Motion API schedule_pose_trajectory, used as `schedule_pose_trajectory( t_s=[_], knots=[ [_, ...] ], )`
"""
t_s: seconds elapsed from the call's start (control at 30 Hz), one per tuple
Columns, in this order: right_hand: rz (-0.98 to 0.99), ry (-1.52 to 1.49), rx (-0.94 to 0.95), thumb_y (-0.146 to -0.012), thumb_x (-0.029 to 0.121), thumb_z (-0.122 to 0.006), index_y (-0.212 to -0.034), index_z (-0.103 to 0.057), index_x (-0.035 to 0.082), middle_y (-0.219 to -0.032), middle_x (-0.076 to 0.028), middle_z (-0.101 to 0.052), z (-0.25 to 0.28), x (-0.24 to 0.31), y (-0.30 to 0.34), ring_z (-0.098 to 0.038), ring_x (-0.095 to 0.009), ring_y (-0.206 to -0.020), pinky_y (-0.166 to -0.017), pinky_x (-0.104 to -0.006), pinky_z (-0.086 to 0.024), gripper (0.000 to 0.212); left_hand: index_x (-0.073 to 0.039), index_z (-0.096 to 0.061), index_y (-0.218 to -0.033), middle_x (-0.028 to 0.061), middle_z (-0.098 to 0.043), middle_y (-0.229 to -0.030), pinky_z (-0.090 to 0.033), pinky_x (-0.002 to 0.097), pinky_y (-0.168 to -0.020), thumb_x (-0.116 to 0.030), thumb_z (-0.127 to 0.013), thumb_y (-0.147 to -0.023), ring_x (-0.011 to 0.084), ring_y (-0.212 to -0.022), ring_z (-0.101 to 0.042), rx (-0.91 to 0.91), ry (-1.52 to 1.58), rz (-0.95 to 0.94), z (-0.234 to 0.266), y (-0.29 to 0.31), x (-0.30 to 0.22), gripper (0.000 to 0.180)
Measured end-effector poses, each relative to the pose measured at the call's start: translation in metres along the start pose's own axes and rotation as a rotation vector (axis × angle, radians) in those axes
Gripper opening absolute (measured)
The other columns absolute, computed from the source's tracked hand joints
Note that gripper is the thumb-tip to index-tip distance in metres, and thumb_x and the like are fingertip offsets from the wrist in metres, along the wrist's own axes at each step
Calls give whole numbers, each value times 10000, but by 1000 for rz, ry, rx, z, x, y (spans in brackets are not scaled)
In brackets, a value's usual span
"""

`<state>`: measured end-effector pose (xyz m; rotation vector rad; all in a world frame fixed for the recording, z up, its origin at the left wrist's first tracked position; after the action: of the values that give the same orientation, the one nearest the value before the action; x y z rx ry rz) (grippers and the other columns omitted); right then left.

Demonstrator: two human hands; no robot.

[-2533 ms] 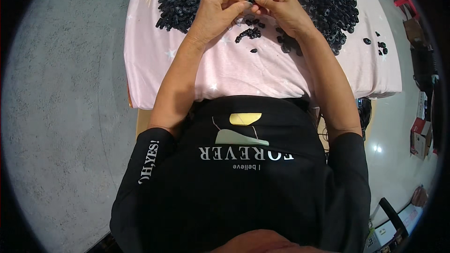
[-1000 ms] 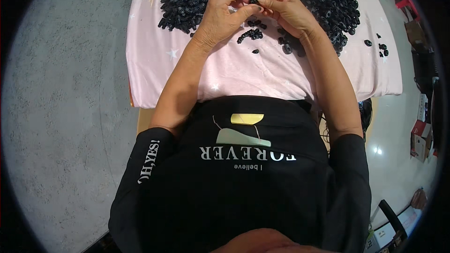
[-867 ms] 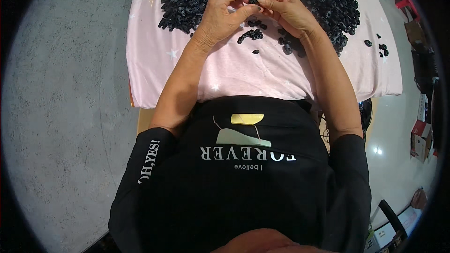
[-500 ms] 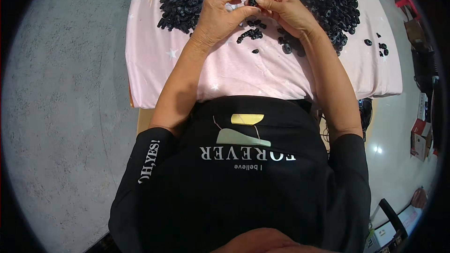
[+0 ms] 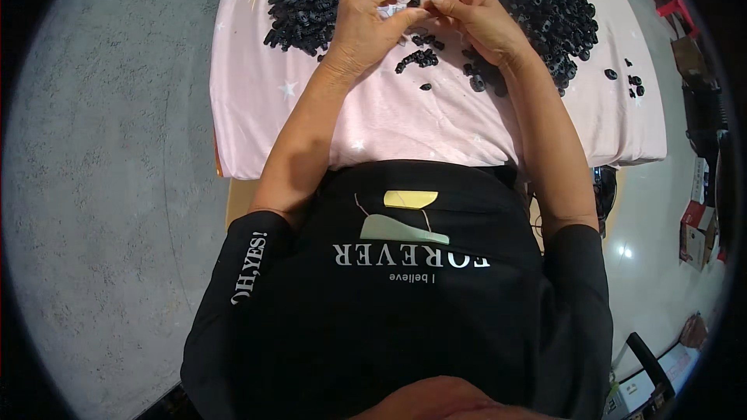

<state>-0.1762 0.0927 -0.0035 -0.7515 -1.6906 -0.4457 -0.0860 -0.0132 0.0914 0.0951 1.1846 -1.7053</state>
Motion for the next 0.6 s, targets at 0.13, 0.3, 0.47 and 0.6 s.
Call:
schedule_pose_trajectory(
  t_s=[0.13, 0.3, 0.47, 0.6],
  knots=[
    [0, 8, -190, -1024, 93, -536, -1303, -604, 17, -1099, -105, -718, 15, 10, 1, -689, -111, -929, -799, -206, -547, 297, -38, -731, -1032, 68, -625, -957, -537, 294, -701, -104, -833, -740, 167, -786, -606, -44, -75, 212, 12, 4, 42, 316],
    [21, -37, -304, -1038, 94, -508, -1277, -612, 0, -1083, -110, -706, 41, 5, -2, -686, -119, -922, -804, -214, -548, 276, -45, -731, -1018, 70, -636, -820, -522, 328, -677, -127, -812, -733, 195, -697, -618, -112, -335, 266, 32, 6, 61, 307],
    [53, -22, -319, -1041, 96, -502, -1269, -607, -14, -1085, -119, -693, 47, 5, -3, -684, -135, -929, -814, -223, -550, 274, -52, -724, -991, 75, -641, -827, -521, 373, -708, -141, -798, -734, 257, -732, -633, -154, -442, 294, 49, 8, 75, 282],
    [101, 4, -343, -1042, 104, -503, -1275, -596, -28, -1088, -131, -686, 51, 6, -3, -687, -154, -934, -829, -232, -552, 283, -59, -715, -1008, 73, -644, -859, -522, 394, -760, -142, -789, -742, 280, -792, -641, -169, -571, 338, 61, 11, 86, 288]
  ],
)
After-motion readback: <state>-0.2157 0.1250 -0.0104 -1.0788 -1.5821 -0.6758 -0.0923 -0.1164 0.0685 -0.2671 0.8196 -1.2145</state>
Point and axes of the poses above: each hand's wrist, its own y-axis away from the middle knuckle, its own z-axis out of the back of the hand, x = y × z, the point moved 10 cm from there along -y, towards the middle knuckle
